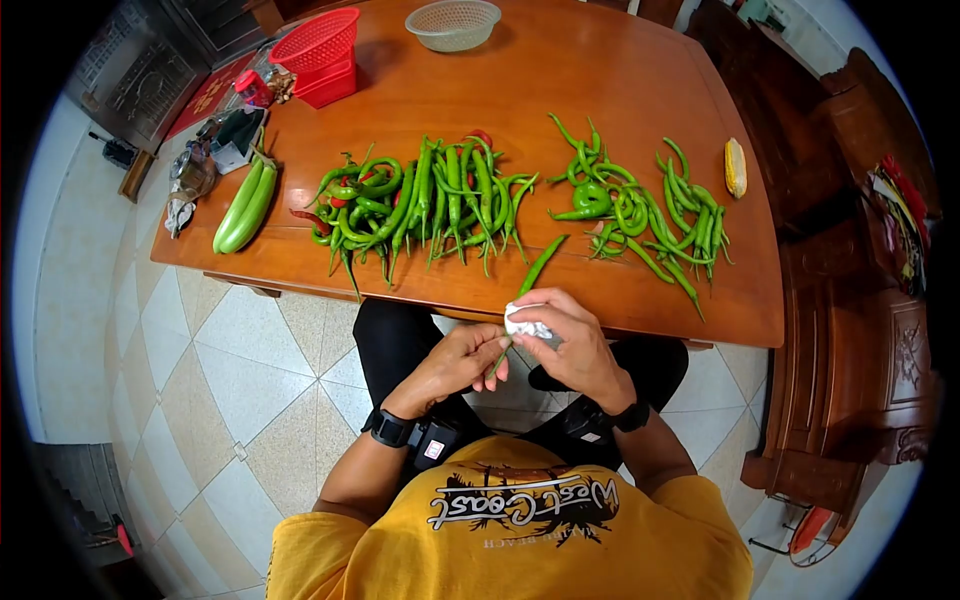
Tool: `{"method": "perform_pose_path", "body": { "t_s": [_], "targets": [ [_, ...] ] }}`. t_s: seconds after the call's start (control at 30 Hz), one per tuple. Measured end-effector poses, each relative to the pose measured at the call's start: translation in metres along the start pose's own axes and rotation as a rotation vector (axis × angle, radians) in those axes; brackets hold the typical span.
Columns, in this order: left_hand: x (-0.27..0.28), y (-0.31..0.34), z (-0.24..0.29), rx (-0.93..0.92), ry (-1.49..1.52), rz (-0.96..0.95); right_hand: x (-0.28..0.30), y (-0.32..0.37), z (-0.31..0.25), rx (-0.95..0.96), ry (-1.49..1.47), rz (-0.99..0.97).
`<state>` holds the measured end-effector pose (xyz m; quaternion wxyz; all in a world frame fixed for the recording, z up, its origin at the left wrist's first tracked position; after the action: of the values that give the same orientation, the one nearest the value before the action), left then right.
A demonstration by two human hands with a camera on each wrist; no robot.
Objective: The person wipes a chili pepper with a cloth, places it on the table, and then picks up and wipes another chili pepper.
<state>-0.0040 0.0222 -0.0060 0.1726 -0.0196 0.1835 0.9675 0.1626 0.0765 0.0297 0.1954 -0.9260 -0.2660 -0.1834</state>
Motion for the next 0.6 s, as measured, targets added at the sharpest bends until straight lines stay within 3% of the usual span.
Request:
{"method": "perform_pose_path", "body": {
  "t_s": [0.17, 0.43, 0.6],
  "targets": [
    [-0.007, -0.002, 0.001, 0.021, 0.007, -0.042, 0.000, 0.000, 0.003, 0.009, 0.012, 0.001],
    [-0.007, -0.001, -0.006, 0.055, 0.082, -0.068, 0.025, -0.016, 0.021, 0.001, 0.169, 0.201],
    [-0.007, -0.004, -0.008, 0.044, 0.039, -0.089, 0.012, -0.011, 0.013, -0.006, 0.078, 0.089]
  ]
}}
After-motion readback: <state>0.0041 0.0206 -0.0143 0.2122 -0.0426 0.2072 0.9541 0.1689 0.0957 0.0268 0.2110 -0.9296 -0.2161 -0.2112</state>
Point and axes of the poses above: each hand's wrist, its own y-axis away from the middle knuckle, its own x-axis out of the back of the hand, z = x × y, the point moved 3 cm from there along -y, towards the middle knuckle, and after that the axes turned 5 degrees about -x, right-handed, at the moved point
